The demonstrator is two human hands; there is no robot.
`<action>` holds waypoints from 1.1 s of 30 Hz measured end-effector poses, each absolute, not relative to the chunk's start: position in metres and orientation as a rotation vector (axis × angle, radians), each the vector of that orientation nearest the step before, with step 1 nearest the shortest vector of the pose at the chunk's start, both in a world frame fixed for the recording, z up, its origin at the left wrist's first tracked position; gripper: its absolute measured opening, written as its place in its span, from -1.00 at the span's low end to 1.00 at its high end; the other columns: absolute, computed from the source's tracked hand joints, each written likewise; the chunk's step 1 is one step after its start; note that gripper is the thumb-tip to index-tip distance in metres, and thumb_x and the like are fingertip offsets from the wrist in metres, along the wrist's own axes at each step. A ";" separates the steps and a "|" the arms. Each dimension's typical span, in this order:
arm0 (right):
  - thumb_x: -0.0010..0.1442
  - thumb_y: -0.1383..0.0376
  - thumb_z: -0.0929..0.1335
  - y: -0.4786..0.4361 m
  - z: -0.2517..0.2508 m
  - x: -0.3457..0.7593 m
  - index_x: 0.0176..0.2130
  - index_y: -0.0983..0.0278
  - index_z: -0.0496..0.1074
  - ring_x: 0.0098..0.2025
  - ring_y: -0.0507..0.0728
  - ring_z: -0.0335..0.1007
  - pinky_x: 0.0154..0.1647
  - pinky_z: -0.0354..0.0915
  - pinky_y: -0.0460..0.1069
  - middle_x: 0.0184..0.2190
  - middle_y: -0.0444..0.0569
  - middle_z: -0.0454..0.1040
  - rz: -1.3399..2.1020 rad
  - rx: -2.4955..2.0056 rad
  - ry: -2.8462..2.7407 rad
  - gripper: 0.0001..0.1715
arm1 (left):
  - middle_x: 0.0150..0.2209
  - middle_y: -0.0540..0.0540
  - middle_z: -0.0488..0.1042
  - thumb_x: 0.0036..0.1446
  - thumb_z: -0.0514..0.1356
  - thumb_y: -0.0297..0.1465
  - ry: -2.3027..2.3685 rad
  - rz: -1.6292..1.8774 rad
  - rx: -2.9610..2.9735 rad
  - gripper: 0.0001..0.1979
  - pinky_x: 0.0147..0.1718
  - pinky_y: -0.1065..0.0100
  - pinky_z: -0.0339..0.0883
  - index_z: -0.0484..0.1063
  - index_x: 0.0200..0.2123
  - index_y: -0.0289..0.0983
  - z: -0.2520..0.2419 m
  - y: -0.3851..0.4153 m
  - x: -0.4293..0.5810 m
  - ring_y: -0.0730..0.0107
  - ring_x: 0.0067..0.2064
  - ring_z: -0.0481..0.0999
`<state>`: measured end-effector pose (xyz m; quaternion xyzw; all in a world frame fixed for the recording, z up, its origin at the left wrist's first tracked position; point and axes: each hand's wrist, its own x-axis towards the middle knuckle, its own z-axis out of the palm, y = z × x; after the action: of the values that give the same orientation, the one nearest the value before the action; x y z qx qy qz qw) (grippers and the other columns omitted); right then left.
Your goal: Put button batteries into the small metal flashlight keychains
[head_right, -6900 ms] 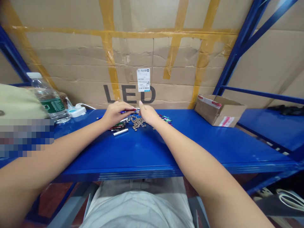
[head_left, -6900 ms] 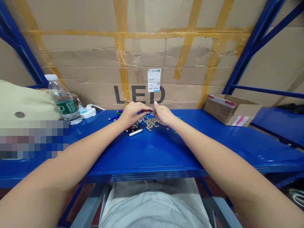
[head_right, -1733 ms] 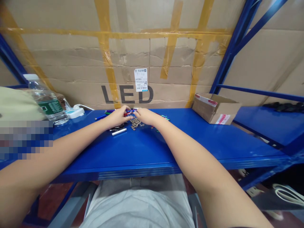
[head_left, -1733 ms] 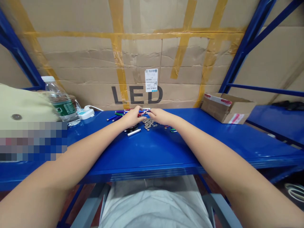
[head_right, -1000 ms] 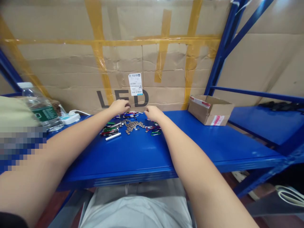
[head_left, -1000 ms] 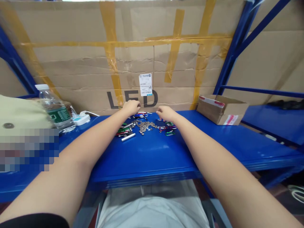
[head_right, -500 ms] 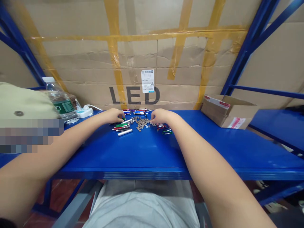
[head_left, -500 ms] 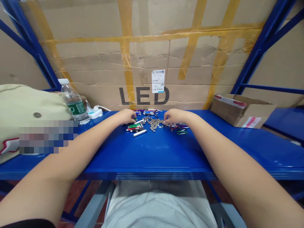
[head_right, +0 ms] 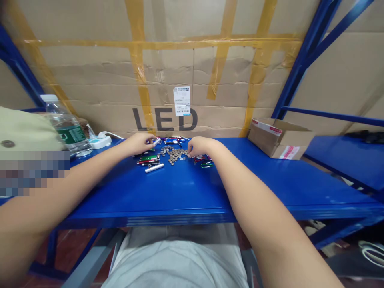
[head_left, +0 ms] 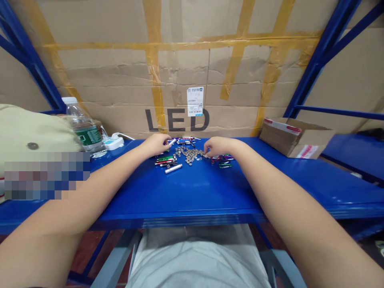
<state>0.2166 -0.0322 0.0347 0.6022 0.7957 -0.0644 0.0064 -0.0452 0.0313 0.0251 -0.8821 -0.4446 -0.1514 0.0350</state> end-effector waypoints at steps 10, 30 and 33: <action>0.07 0.30 0.39 -0.039 0.032 0.198 -0.30 0.25 0.56 -0.39 0.08 0.43 -0.41 0.22 -0.05 -0.32 -0.04 0.57 -0.243 1.788 2.590 -0.84 | -0.32 -0.04 0.55 0.09 0.17 -0.34 -1.059 -0.757 -3.098 -0.88 -0.28 0.36 0.31 0.43 -0.31 -0.26 0.015 -0.006 -0.012 0.35 -0.29 0.49; 0.19 0.16 0.32 -0.035 0.034 0.209 -0.30 0.29 0.45 -0.56 -0.04 0.15 -0.50 0.12 -0.11 -0.59 -0.19 0.30 -1.048 1.810 2.968 -0.75 | -0.23 -0.10 0.52 0.17 0.08 -0.41 -0.788 -0.700 -2.895 -0.82 -0.20 0.30 0.29 0.47 -0.23 -0.26 0.003 -0.011 -0.005 0.26 -0.19 0.47; 0.18 0.16 0.33 -0.034 0.033 0.208 -0.32 0.29 0.45 -0.55 -0.03 0.16 -0.49 0.14 -0.11 -0.59 -0.19 0.31 -1.046 1.778 2.979 -0.76 | -0.24 -0.10 0.53 0.17 0.08 -0.42 -0.797 -0.691 -2.885 -0.82 -0.19 0.29 0.30 0.48 -0.23 -0.25 0.002 -0.012 -0.005 0.26 -0.19 0.47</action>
<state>0.2082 -0.0339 0.0332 0.4766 0.7984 -0.2802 -0.2386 -0.0045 -0.0118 0.0018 -0.9386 -0.2593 -0.2248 0.0351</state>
